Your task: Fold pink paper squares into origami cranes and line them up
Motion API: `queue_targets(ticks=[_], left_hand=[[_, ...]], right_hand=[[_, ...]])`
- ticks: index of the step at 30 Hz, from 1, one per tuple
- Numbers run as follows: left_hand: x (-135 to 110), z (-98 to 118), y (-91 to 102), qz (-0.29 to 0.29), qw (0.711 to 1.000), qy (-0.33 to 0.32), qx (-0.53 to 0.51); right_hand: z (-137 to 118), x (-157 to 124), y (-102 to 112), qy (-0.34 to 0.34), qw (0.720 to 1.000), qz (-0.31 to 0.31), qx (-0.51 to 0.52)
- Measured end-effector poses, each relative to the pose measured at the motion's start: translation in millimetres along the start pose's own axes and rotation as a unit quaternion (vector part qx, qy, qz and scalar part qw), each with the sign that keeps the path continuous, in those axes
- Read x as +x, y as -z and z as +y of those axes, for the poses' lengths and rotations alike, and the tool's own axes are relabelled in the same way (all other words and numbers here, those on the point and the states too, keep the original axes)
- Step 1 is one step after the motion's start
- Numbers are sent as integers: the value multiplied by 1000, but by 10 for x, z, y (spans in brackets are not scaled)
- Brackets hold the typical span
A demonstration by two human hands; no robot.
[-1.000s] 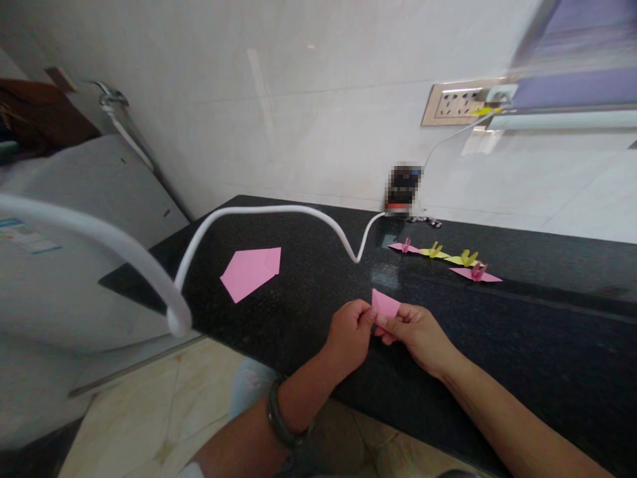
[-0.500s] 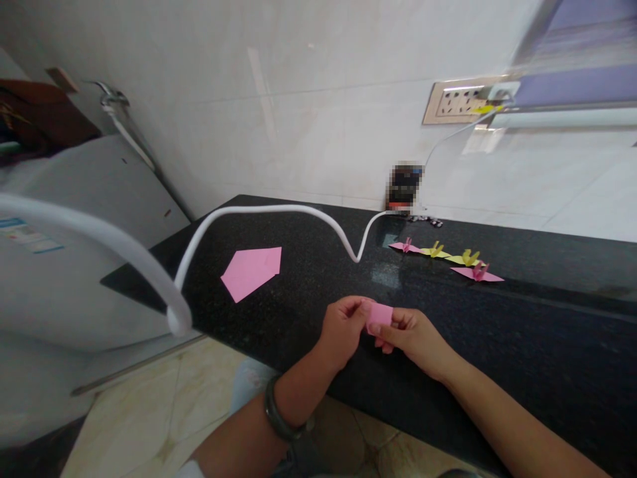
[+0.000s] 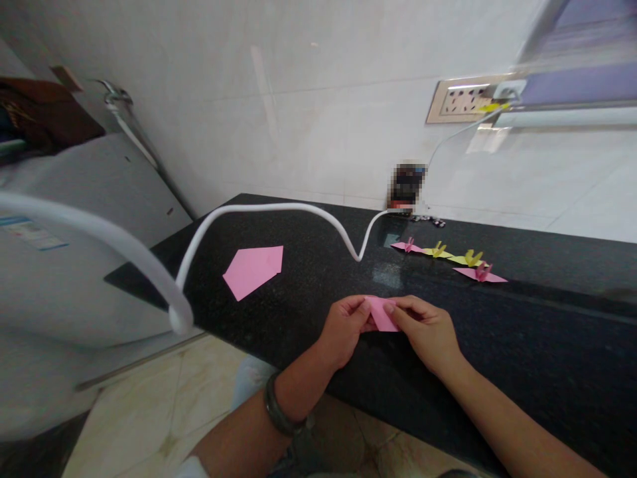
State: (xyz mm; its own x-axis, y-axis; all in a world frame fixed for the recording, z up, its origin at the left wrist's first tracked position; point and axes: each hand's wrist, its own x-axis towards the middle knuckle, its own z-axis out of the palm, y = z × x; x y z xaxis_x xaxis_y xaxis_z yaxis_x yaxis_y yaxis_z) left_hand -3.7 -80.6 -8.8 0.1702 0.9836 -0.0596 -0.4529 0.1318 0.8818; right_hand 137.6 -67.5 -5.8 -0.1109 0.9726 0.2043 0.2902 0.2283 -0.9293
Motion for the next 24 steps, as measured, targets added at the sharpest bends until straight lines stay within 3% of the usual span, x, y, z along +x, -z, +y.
queue_targets(ticks=[6,13,17,24], left_hand=[[28,-44,37,21,999,17,44],[26,-51,54,0,996,14,84],[16,-39,51,-15,997,16,78],[12,-26,32,-11,997,29,72]], right_hand=[[0,3,19,88,996,4,-33],[-14,47,190,225,957,-146,-110],[5,86,256,247,940,-203,-122],[12,104,272,233,940,-212,-132]])
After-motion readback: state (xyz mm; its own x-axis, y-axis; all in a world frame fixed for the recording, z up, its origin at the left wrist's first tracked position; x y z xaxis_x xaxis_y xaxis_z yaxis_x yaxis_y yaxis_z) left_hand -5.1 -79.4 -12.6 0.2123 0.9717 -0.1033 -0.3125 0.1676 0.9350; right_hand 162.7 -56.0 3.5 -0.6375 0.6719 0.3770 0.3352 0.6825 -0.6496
